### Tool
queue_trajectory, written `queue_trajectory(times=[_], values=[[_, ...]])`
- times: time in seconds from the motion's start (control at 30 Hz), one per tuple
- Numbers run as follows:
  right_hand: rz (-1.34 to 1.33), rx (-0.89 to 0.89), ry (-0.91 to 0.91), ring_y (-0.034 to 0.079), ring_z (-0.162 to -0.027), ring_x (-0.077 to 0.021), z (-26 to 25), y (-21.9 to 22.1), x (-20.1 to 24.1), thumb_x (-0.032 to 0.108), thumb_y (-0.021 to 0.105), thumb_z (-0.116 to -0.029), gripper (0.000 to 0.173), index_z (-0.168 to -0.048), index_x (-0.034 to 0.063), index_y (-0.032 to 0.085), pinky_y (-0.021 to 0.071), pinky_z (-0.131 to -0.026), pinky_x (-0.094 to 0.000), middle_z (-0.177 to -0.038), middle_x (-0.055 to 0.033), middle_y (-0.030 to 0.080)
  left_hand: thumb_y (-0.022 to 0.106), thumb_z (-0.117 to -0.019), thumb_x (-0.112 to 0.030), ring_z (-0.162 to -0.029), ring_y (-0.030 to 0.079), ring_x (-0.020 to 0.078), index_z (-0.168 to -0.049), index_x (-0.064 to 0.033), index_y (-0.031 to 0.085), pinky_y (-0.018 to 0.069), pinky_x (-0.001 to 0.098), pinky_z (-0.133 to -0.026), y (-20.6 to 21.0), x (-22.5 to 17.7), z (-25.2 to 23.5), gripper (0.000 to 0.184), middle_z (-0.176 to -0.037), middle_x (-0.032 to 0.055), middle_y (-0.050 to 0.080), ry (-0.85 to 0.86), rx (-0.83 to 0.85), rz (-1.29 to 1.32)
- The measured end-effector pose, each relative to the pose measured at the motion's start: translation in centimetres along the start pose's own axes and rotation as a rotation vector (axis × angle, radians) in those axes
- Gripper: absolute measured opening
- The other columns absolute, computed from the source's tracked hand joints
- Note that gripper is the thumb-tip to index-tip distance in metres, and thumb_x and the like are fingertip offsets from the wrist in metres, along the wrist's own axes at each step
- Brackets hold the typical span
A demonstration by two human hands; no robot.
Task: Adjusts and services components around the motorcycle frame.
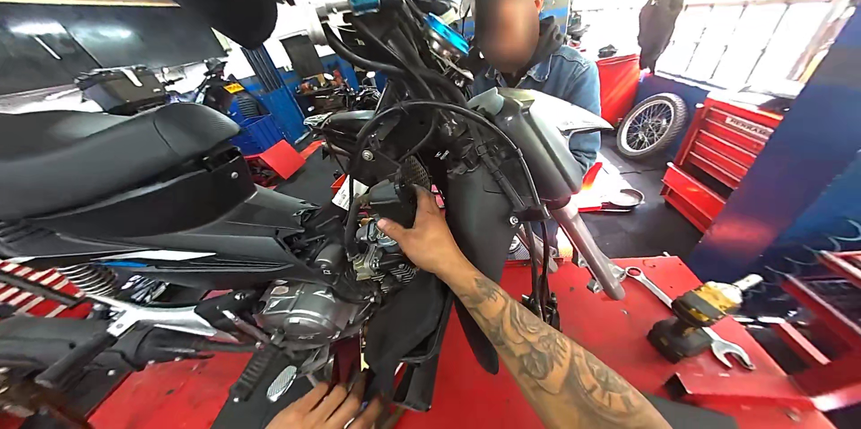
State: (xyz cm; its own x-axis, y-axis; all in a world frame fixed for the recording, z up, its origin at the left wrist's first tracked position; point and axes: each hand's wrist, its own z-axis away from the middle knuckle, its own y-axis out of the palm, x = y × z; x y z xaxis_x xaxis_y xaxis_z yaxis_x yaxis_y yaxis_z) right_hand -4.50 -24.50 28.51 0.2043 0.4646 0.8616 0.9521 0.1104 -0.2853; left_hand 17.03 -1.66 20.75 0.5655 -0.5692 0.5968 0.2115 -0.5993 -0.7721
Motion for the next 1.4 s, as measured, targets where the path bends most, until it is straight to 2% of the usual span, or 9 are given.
queue_trajectory(times=[0.3, 0.4, 0.47, 0.57, 0.67, 0.77, 0.97, 1.1, 1.4], values=[[0.008, -0.004, -0.001, 0.02, -0.156, -0.0346, 2.2, 0.1, 0.5, 0.059, 0.075, -0.0841, 0.11, -0.164, 0.0082, 0.019, 0.0283, -0.122, -0.0574, -0.17, -0.0173, 0.016, 0.05, -0.1048, -0.012, -0.084, 0.066, 0.0217, -0.131, -0.0177, 0.061, 0.0513, 0.0336, -0.067, -1.1, -1.6, 1.8, 0.029, -0.117, 0.0097, 0.068, -0.063, 0.034, 0.012], [-0.008, 0.03, -0.116, 0.034, -0.151, -0.0223, 6.6, -3.2, 1.6, 0.052, 0.071, -0.0917, 0.094, -0.165, 0.0165, 0.022, 0.0396, -0.118, -0.0506, -0.17, -0.0061, 0.022, 0.05, -0.1032, -0.006, -0.081, 0.069, 0.0219, -0.128, -0.0158, 0.064, 0.0549, 0.035, -0.065, -2.7, -2.1, 1.7, 0.03, -0.11, 0.0076, 0.071, -0.074, 0.013, -0.03], [-0.042, 0.075, -0.204, 0.047, -0.142, -0.0144, 10.2, -5.2, 0.9, 0.044, 0.07, -0.0944, 0.074, -0.158, 0.0216, 0.04, 0.0489, -0.113, -0.0444, -0.16, 0.0018, 0.042, 0.048, -0.1024, -0.004, -0.079, 0.069, 0.0228, -0.128, -0.0145, 0.064, 0.0546, 0.0368, -0.062, -3.6, -2.2, 2.1, 0.032, -0.108, 0.0072, 0.071, -0.076, 0.006, -0.044], [0.001, 0.225, -0.388, 0.052, -0.138, -0.0201, 14.5, -7.2, -2.3, 0.041, 0.071, -0.093, 0.054, -0.141, 0.0204, 0.061, 0.0509, -0.111, -0.0468, -0.149, -0.0006, 0.055, 0.046, -0.1047, -0.01, -0.087, 0.064, 0.0239, -0.132, -0.0154, 0.059, 0.0506, 0.0369, -0.068, -3.6, -3.0, 4.4, 0.031, -0.113, 0.0089, 0.066, -0.059, -0.01, -0.003], [0.153, 0.423, -0.582, 0.042, -0.146, -0.0295, 16.2, -7.9, -3.7, 0.055, 0.071, -0.0908, 0.055, -0.14, 0.0313, 0.061, 0.042, -0.116, -0.0566, -0.154, -0.0042, 0.051, 0.045, -0.1052, -0.009, -0.091, 0.064, 0.0252, -0.133, -0.0142, 0.059, 0.051, 0.0376, -0.071, -4.9, -3.2, 5.0, 0.031, -0.114, 0.0107, 0.066, 0.046, 0.01, 0.039], [0.23, 0.559, -0.634, 0.041, -0.147, -0.027, 16.5, -7.9, -3.0, 0.057, 0.066, -0.0928, 0.052, -0.138, 0.0328, 0.062, 0.0406, -0.116, -0.0558, -0.152, -0.0005, 0.053, 0.043, -0.1052, -0.008, -0.093, 0.064, 0.0245, -0.128, -0.0132, 0.063, 0.0492, 0.0378, -0.072, -6.2, -3.0, 4.2, 0.031, -0.11, 0.0087, 0.068, 0.168, 0.006, 0.115], [0.385, 1.035, -0.482, 0.043, -0.145, -0.0299, 17.8, -8.5, -2.4, 0.076, 0.066, -0.081, 0.089, -0.15, 0.0239, 0.047, 0.0402, -0.113, -0.0573, -0.159, -0.0086, 0.043, 0.043, -0.1025, -0.004, -0.089, 0.061, 0.0219, -0.129, -0.0124, 0.066, 0.044, 0.0361, -0.07, -7.4, -3.3, 3.6, 0.036, -0.112, 0.0057, 0.07, 0.307, -0.004, 0.14], [0.389, 0.96, -0.501, 0.047, -0.141, -0.032, 19.7, -8.4, -2.4, 0.072, 0.073, -0.078, 0.094, -0.151, 0.0218, 0.044, 0.0441, -0.11, -0.0552, -0.158, -0.0127, 0.043, 0.042, -0.102, -0.003, -0.085, 0.06, 0.0201, -0.126, -0.0087, 0.068, 0.0424, 0.0338, -0.068, -7.7, -3.3, 4.1, 0.036, -0.111, 0.0062, 0.071, 0.329, -0.02, 0.161], [0.112, 0.736, -0.531, 0.044, -0.143, -0.0319, 22.0, -8.1, -1.9, 0.05, 0.08, -0.0838, 0.054, -0.13, 0.0281, 0.062, 0.0423, -0.114, -0.0514, -0.152, -0.0165, 0.048, 0.041, -0.1038, -0.004, -0.086, 0.058, 0.0216, -0.133, -0.0085, 0.062, 0.0423, 0.0345, -0.072, -7.7, -3.5, 6.0, 0.036, -0.11, 0.008, 0.068, 0.299, -0.009, 0.155]])
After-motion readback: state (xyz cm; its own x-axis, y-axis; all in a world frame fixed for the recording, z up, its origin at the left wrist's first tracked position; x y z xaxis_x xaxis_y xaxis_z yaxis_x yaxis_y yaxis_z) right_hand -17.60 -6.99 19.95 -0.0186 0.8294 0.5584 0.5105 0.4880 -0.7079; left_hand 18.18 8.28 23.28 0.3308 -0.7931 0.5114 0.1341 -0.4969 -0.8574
